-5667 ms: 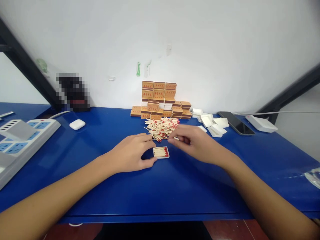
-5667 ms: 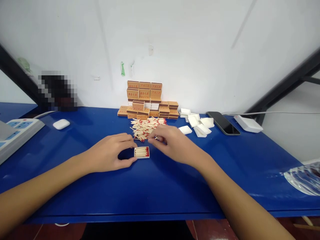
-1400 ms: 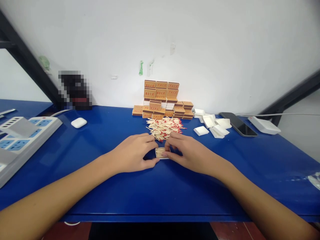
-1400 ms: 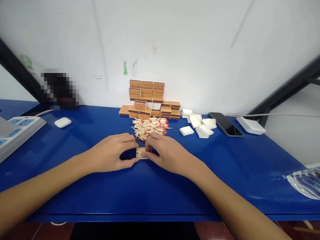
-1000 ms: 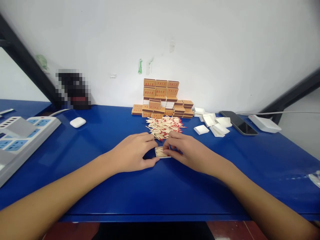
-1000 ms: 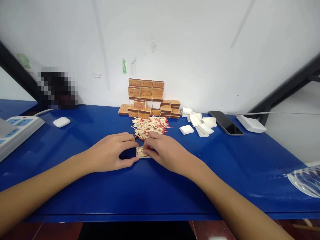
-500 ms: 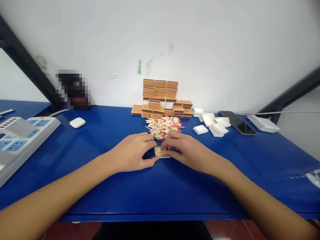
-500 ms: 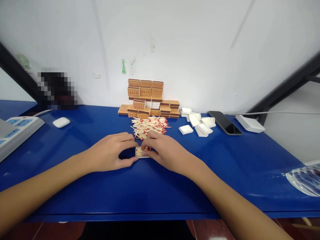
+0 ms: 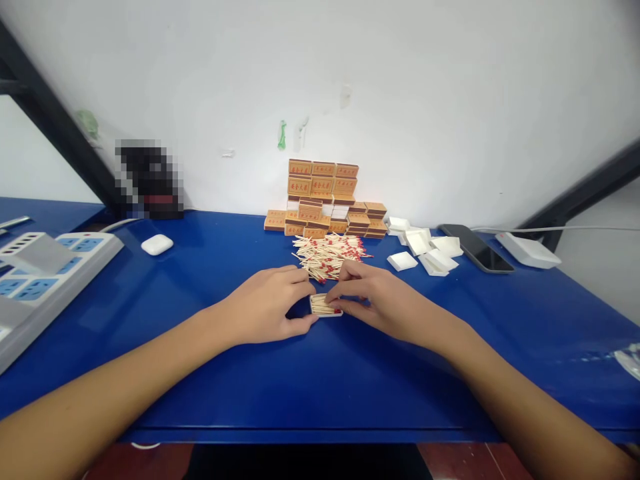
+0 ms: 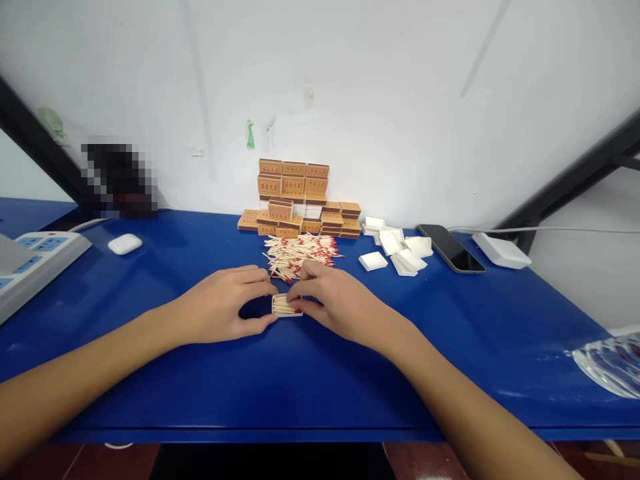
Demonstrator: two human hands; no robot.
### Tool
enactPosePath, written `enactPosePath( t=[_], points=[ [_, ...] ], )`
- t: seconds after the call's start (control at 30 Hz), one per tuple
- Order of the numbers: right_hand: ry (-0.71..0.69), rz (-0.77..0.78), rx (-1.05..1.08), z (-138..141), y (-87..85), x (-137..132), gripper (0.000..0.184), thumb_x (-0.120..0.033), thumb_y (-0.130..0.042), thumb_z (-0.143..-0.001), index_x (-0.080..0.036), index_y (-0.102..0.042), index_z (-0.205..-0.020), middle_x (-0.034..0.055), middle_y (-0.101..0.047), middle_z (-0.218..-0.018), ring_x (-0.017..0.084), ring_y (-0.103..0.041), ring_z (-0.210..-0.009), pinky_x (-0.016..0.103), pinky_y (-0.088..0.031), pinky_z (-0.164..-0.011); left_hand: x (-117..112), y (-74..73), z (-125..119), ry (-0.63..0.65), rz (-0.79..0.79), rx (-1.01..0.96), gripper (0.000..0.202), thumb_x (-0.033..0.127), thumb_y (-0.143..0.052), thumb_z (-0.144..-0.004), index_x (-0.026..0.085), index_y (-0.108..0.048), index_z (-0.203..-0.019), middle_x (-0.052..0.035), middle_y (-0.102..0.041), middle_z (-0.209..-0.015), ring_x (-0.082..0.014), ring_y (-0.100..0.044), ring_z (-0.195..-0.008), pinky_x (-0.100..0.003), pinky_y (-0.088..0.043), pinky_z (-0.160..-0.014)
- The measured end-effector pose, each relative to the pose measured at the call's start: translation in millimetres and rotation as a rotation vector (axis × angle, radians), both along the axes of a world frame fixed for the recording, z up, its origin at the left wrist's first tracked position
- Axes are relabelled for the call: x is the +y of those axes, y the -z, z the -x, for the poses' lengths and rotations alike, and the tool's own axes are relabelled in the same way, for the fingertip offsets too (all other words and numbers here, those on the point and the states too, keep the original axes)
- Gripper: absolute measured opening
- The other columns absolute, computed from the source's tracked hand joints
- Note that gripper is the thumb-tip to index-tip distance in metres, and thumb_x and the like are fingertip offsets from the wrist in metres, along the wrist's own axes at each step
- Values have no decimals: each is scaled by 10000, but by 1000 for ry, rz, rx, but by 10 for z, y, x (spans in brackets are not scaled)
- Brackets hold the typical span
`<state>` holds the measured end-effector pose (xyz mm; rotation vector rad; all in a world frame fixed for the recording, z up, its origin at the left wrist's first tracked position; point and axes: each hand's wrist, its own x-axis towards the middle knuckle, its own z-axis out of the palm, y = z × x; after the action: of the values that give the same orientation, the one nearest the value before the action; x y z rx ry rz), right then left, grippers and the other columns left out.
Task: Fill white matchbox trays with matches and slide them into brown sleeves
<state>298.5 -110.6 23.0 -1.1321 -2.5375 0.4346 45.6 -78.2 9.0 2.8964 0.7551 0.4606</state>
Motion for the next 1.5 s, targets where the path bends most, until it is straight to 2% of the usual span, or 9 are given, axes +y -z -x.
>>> enactPosePath(
  t=[0.27,0.43,0.57,0.67,0.87,1.03,1.17,1.3,1.5],
  points=[
    [5,-14,2,6,33,5,247,-239,-496,-1085,-215,-742,-1100,69,-620,-1006,181,-608,-837,322,-478,-760,5,-17,10,-2,-2,6,263,359,-661,-966,157,-729,-1119,-49,-688,-981,-220,-665,-896,-361,-539,-791],
    [151,-102,-5,-195,-59,83,200,-277,-547,-1054,-207,-726,-999,79,-632,-967,210,-602,-857,330,-457,-729,1,-21,0,-10,-2,-3,241,360,-647,-970,161,-731,-1074,-54,-688,-983,-218,-664,-896,-356,-540,-789],
    [190,-6,-124,-407,-81,181,82,-264,-650,-967,-215,-709,-938,59,-629,-936,188,-582,-779,310,-427,-669,6,-26,-3,-18,13,-10,249,371,-647,-968,164,-736,-1075,-55,-691,-972,-225,-663,-908,-361,-537,-788],
    [169,72,-141,-448,-32,222,82,-271,-650,-958,-211,-679,-911,48,-628,-903,183,-567,-765,305,-412,-661,8,-34,3,-26,20,2,247,363,-645,-968,165,-740,-1080,-57,-694,-973,-225,-664,-905,-358,-533,-782],
    [161,147,-86,-291,-10,172,191,-285,-538,-1041,-208,-602,-878,34,-639,-856,176,-544,-759,307,-394,-674,7,-39,14,-30,25,19,266,388,-631,-979,164,-740,-1071,-67,-691,-976,-234,-665,-916,-364,-535,-782],
    [135,58,19,-25,-63,11,126,-244,-559,-1035,-203,-612,-927,44,-641,-917,176,-572,-814,300,-416,-710,8,-34,6,-20,7,16,240,371,-654,-969,168,-728,-1071,-54,-682,-960,-220,-658,-887,-347,-527,-774],
    [68,53,-40,143,-10,-93,100,-177,-551,-1025,-196,-595,-938,51,-634,-984,163,-578,-795,295,-421,-697,7,-34,1,-10,-4,7,211,362,-641,-970,165,-712,-999,-49,-675,-954,-217,-657,-889,-349,-528,-785],
    [70,22,-92,181,18,-123,122,-197,-536,-1048,-189,-612,-953,66,-625,-1006,171,-591,-793,300,-425,-689,2,-40,-2,-12,-9,7,201,350,-631,-972,162,-702,-956,-50,-674,-937,-212,-652,-869,-339,-522,-757],
    [80,-36,-40,80,-38,-71,173,-227,-511,-1065,-193,-649,-966,65,-621,-975,178,-587,-785,307,-427,-682,9,-36,3,-7,-12,5,225,365,-645,-976,170,-722,-1060,-54,-681,-941,-214,-656,-875,-337,-527,-765]
  ],
)
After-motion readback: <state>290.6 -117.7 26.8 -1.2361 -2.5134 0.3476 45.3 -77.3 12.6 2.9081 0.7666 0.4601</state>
